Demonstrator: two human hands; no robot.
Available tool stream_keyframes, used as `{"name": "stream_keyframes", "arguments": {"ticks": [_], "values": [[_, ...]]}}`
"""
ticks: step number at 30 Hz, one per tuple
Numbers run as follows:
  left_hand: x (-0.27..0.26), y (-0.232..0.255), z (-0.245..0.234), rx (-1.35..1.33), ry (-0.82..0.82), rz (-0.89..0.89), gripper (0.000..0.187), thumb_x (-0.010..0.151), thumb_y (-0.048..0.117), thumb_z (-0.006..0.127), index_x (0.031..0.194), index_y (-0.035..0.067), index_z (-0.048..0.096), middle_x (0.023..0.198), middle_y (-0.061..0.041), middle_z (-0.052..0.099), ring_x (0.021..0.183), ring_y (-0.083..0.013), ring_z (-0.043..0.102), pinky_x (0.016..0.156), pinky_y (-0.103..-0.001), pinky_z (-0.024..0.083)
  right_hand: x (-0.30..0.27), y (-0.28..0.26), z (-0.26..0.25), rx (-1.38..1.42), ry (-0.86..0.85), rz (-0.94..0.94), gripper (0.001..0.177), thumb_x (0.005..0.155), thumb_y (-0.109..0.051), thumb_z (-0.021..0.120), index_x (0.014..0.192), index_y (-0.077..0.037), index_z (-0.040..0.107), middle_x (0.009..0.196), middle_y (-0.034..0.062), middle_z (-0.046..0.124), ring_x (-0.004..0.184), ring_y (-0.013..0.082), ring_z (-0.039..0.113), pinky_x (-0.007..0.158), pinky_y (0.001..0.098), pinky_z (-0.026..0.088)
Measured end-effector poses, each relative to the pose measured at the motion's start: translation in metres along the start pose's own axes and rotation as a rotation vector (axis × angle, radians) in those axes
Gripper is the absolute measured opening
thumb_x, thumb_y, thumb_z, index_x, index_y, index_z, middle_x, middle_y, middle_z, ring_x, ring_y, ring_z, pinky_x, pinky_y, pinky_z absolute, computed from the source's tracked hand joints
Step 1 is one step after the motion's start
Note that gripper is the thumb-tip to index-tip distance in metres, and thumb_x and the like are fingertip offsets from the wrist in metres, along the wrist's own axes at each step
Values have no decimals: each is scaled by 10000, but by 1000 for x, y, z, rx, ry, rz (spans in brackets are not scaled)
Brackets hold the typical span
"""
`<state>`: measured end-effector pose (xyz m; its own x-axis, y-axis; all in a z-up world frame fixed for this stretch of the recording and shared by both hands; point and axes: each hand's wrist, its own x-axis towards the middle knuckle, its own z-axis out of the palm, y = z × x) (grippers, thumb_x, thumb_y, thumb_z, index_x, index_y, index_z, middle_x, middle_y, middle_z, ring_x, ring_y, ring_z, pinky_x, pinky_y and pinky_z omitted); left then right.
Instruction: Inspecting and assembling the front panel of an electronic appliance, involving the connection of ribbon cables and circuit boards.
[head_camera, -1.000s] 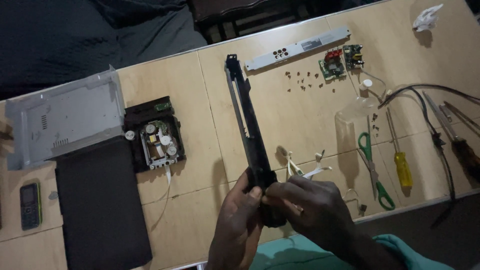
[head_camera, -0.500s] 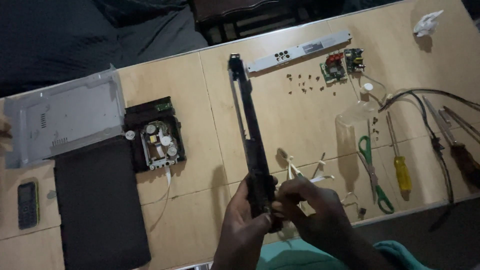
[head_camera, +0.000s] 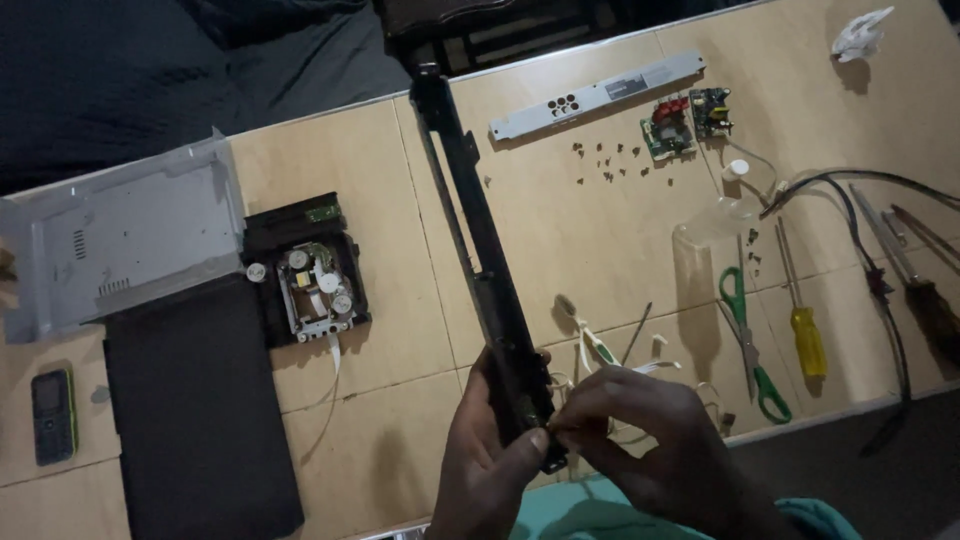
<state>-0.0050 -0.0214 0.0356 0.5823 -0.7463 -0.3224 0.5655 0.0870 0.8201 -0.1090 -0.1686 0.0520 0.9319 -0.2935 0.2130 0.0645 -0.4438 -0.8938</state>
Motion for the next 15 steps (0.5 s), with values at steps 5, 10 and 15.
{"name": "stream_keyframes", "arguments": {"ticks": [5,10,15], "values": [[-2,3,0,-22,-23,4,752,819,318,707,1475,39,470,1254,-91,605,1120,-195,584,925,-341,498,0,-7,-2,-40,1,87,116,837,-86,773,925,-105,700,794,42,726,668,149,695,586,273,581],[0,1,-2,-127,-118,35,825,810,423,838,1426,26,460,1023,-78,554,930,-174,602,794,-275,483,-12,3,-2,181,95,316,146,914,-210,683,951,-72,709,885,75,754,742,155,766,647,269,657],[3,-3,-8,-25,-18,-45,966,686,492,868,1436,55,444,1268,-117,613,1079,-239,620,878,-390,604,-13,15,-6,383,71,252,92,901,-78,677,982,-60,714,940,128,708,835,221,711,706,338,618]]}}
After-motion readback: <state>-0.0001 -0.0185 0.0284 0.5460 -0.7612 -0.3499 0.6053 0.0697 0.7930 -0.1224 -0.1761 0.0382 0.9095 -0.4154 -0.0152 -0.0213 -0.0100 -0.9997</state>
